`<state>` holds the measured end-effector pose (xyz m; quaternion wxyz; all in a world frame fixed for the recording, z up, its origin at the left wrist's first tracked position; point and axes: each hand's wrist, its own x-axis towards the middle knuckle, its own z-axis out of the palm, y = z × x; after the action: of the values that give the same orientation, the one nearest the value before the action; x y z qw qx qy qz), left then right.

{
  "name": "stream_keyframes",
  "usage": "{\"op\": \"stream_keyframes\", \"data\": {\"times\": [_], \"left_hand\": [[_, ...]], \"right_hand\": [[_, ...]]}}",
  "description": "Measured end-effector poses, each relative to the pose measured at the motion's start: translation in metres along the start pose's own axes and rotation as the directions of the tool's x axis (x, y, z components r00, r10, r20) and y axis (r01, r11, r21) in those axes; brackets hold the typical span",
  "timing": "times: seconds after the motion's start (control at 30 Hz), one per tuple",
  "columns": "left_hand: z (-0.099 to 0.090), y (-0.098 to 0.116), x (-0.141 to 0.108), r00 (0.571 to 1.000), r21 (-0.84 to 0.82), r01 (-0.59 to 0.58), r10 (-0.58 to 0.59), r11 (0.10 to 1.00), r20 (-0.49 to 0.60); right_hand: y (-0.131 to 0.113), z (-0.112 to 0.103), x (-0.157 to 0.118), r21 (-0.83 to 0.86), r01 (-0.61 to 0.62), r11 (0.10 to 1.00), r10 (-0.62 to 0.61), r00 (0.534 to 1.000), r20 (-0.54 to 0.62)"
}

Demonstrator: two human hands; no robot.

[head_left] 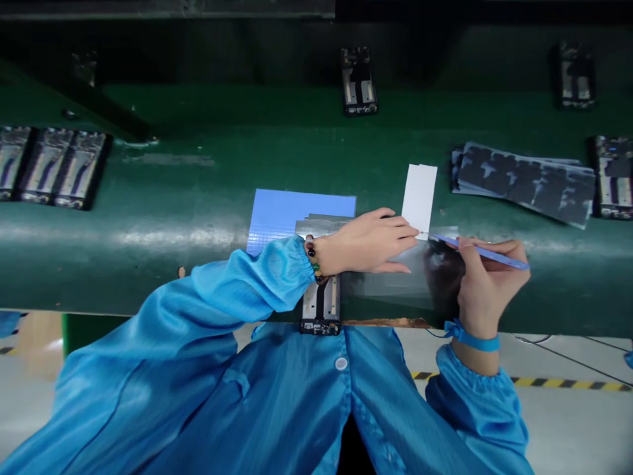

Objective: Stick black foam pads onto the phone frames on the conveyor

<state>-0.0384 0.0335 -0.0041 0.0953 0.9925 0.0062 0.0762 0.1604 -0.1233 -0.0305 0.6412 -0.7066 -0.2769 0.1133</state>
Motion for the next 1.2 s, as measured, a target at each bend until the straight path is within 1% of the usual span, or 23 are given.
{"op": "stream_keyframes", "data": {"times": [0.13, 0.2, 0.27, 0.33, 0.4, 0.43, 0.47, 0.53, 0.57, 0.63, 0.7, 0.8, 0.9, 1.0, 1.13, 1.2], "left_hand": [[0.002, 0.0, 0.0, 1.0, -0.025, -0.001, 0.001, 1.0, -0.018], [0.002, 0.0, 0.0, 1.0, -0.048, 0.002, -0.003, 0.999, -0.024], [-0.002, 0.0, -0.005, 0.999, -0.07, 0.012, -0.015, 0.998, -0.044], [-0.014, 0.001, -0.021, 0.996, -0.075, 0.041, -0.046, 0.996, -0.072], [-0.031, 0.005, -0.049, 0.99, -0.069, 0.097, -0.104, 0.993, -0.095], [-0.04, 0.008, -0.067, 0.986, -0.071, 0.128, -0.135, 0.989, -0.101], [-0.048, 0.013, -0.088, 0.982, -0.081, 0.152, -0.16, 0.985, -0.103], [-0.059, 0.028, -0.129, 0.979, -0.126, 0.163, -0.176, 0.979, -0.1], [-0.061, 0.036, -0.149, 0.98, -0.153, 0.16, -0.175, 0.975, -0.093], [-0.056, 0.054, -0.181, 0.98, -0.191, 0.172, -0.187, 0.966, -0.065], [-0.043, 0.067, -0.2, 0.975, -0.204, 0.203, -0.217, 0.958, -0.049], [-0.02, 0.074, -0.208, 0.963, -0.218, 0.231, -0.255, 0.948, -0.086], [-0.008, 0.073, -0.205, 0.953, -0.239, 0.234, -0.27, 0.943, -0.134], [-0.004, 0.076, -0.203, 0.944, -0.246, 0.205, -0.258, 0.947, -0.205], [-0.003, 0.086, -0.204, 0.918, -0.247, 0.144, -0.222, 0.958, -0.327], [-0.003, 0.089, -0.204, 0.908, -0.251, 0.115, -0.204, 0.961, -0.365]], "right_hand": [[-0.001, -0.001, 0.001, 0.004, -0.013, 1.0, 0.013, 0.999, 0.043], [-0.003, -0.001, 0.001, 0.015, -0.009, 1.0, 0.008, 1.0, 0.027], [-0.008, -0.001, -0.001, 0.032, -0.014, 0.999, 0.014, 1.0, 0.009], [-0.016, -0.001, -0.009, 0.062, -0.02, 0.998, 0.021, 1.0, -0.012], [-0.028, 0.002, -0.026, 0.089, -0.035, 0.995, 0.034, 0.999, 0.018], [-0.034, 0.004, -0.038, 0.094, -0.053, 0.994, 0.047, 0.997, 0.067], [-0.04, 0.008, -0.052, 0.092, -0.08, 0.993, 0.067, 0.988, 0.137], [-0.049, 0.015, -0.082, 0.063, -0.146, 0.987, 0.119, 0.943, 0.31], [-0.053, 0.019, -0.095, 0.052, -0.172, 0.984, 0.14, 0.913, 0.383], [-0.057, 0.024, -0.117, 0.047, -0.204, 0.978, 0.157, 0.861, 0.483], [-0.057, 0.026, -0.131, 0.056, -0.207, 0.977, 0.148, 0.84, 0.523], [-0.055, 0.023, -0.141, 0.053, -0.174, 0.983, 0.118, 0.83, 0.546], [-0.057, 0.017, -0.15, 0.031, -0.146, 0.989, 0.102, 0.814, 0.572], [-0.06, 0.013, -0.16, 0.007, -0.134, 0.991, 0.103, 0.798, 0.593], [-0.061, 0.014, -0.17, -0.021, -0.133, 0.991, 0.121, 0.806, 0.579], [-0.061, 0.016, -0.172, -0.028, -0.125, 0.992, 0.119, 0.813, 0.571]]}}
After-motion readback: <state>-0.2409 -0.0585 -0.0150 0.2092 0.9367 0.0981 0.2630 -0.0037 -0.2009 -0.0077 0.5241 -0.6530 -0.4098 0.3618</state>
